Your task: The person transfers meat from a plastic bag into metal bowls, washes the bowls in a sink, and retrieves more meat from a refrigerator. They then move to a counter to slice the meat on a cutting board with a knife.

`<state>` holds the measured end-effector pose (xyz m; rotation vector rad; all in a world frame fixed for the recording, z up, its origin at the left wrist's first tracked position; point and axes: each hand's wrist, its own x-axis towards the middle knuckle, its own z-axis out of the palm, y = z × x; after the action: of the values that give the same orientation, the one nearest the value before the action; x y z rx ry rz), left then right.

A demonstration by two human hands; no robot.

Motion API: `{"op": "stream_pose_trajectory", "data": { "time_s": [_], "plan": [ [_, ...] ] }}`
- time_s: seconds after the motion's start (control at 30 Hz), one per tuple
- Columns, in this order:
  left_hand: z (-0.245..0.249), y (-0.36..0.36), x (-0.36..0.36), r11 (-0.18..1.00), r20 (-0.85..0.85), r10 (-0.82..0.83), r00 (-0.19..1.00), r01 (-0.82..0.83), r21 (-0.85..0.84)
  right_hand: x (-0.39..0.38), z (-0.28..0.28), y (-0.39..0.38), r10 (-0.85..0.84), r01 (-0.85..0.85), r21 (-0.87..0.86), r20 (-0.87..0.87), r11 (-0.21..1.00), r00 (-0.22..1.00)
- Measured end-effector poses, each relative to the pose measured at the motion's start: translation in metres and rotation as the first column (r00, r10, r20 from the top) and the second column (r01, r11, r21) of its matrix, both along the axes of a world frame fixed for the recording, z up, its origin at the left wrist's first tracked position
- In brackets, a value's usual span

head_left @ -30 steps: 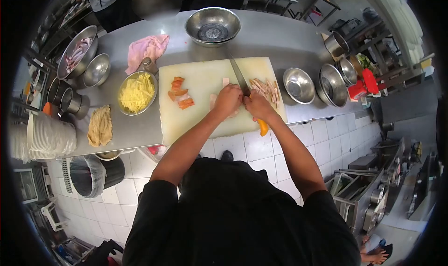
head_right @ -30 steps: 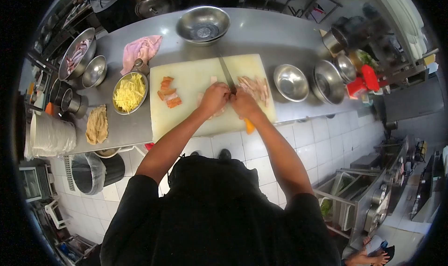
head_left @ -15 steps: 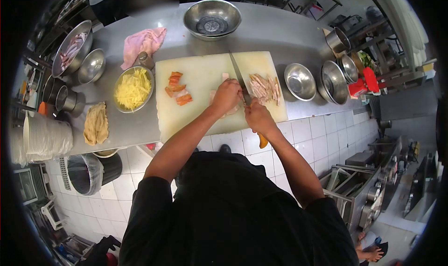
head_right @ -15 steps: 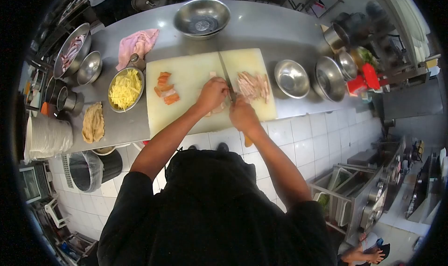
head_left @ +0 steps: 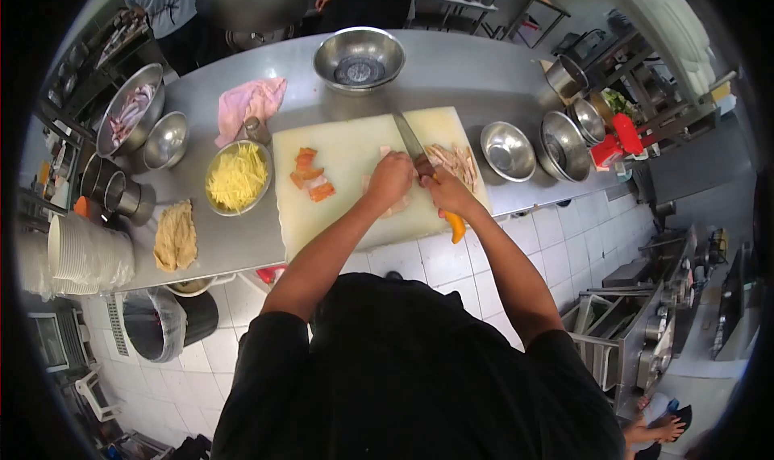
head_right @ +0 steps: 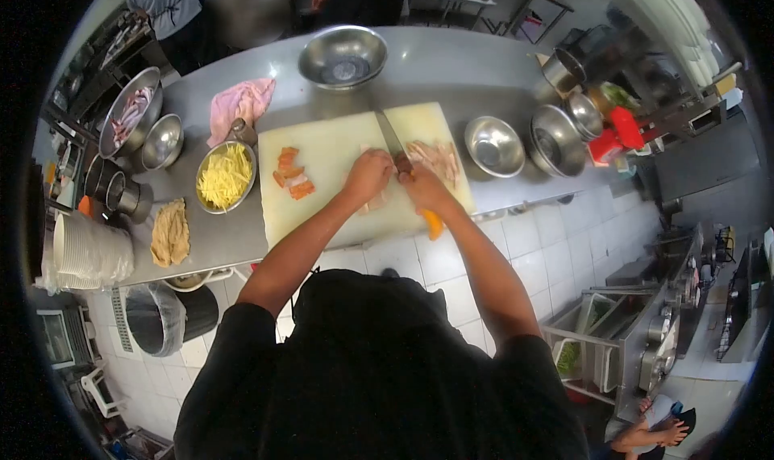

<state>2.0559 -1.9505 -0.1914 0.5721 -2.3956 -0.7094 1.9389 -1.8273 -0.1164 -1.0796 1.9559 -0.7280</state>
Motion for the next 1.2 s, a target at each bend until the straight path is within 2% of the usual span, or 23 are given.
{"op": "stream_pose_trajectory", "data": {
  "time_s": [0.1, 0.23, 0.3, 0.43, 0.5, 0.57, 0.63, 0.67, 0.73, 0.93, 1.03, 1.13, 1.2],
  "plan": [
    [0.003, 0.001, 0.002, 1.0, -0.033, -0.015, 0.999, 0.015, 0.003, 0.005, 0.015, 0.01, -0.004, 0.008, 0.063, -0.061, 0.998, 0.998],
    [0.015, 0.016, 0.005, 0.999, -0.111, 0.004, 0.994, 0.0, 0.039, 0.013, -0.002, 0.014, 0.009, -0.01, -0.008, -0.2, 1.0, 0.98],
    [0.013, 0.021, 0.005, 1.0, -0.056, -0.01, 0.998, 0.012, 0.026, 0.015, -0.008, 0.014, 0.011, -0.023, -0.047, -0.243, 0.999, 0.97],
    [0.015, 0.025, 0.002, 0.995, 0.01, -0.007, 1.0, 0.006, 0.103, 0.027, 0.021, 0.025, -0.02, 0.039, 0.09, -0.197, 0.995, 0.98],
    [0.008, 0.027, 0.0, 0.998, -0.063, 0.034, 0.997, -0.03, 0.057, 0.034, 0.031, 0.041, -0.027, 0.057, 0.161, -0.186, 0.985, 0.982],
    [0.005, 0.028, -0.002, 0.998, -0.1, 0.061, 0.993, -0.058, 0.034, 0.033, 0.006, 0.078, 0.029, 0.013, 0.125, -0.331, 0.992, 0.943],
    [0.009, 0.03, 0.0, 0.996, -0.097, 0.081, 0.992, -0.077, 0.039, 0.047, 0.019, 0.117, 0.08, -0.015, 0.155, -0.419, 0.988, 0.904],
    [0.01, 0.029, 0.0, 0.996, -0.101, 0.079, 0.992, -0.075, 0.038, 0.05, 0.022, 0.133, 0.096, -0.027, 0.176, -0.399, 0.984, 0.912],
    [0.011, 0.03, 0.001, 0.997, -0.105, 0.069, 0.992, -0.066, 0.034, 0.057, 0.04, 0.146, 0.094, 0.026, 0.337, -0.336, 0.941, 0.937],
    [0.009, 0.029, -0.001, 0.998, -0.056, 0.042, 0.998, -0.04, 0.046, 0.059, 0.032, 0.141, 0.042, 0.043, 0.274, -0.298, 0.961, 0.954],
    [0.013, 0.029, 0.001, 0.999, -0.078, 0.002, 0.997, 0.002, 0.05, 0.044, 0.004, 0.132, 0.083, -0.028, 0.155, -0.357, 0.987, 0.931],
    [0.01, 0.028, -0.001, 0.999, 0.003, 0.024, 1.0, -0.024, 0.022, 0.048, 0.022, 0.152, 0.078, -0.002, 0.227, -0.327, 0.974, 0.942],
    [0.01, 0.025, -0.002, 1.0, -0.025, 0.013, 1.0, -0.012, 0.01, 0.047, 0.031, 0.172, 0.084, 0.013, 0.314, -0.295, 0.949, 0.952]
  ]
}}
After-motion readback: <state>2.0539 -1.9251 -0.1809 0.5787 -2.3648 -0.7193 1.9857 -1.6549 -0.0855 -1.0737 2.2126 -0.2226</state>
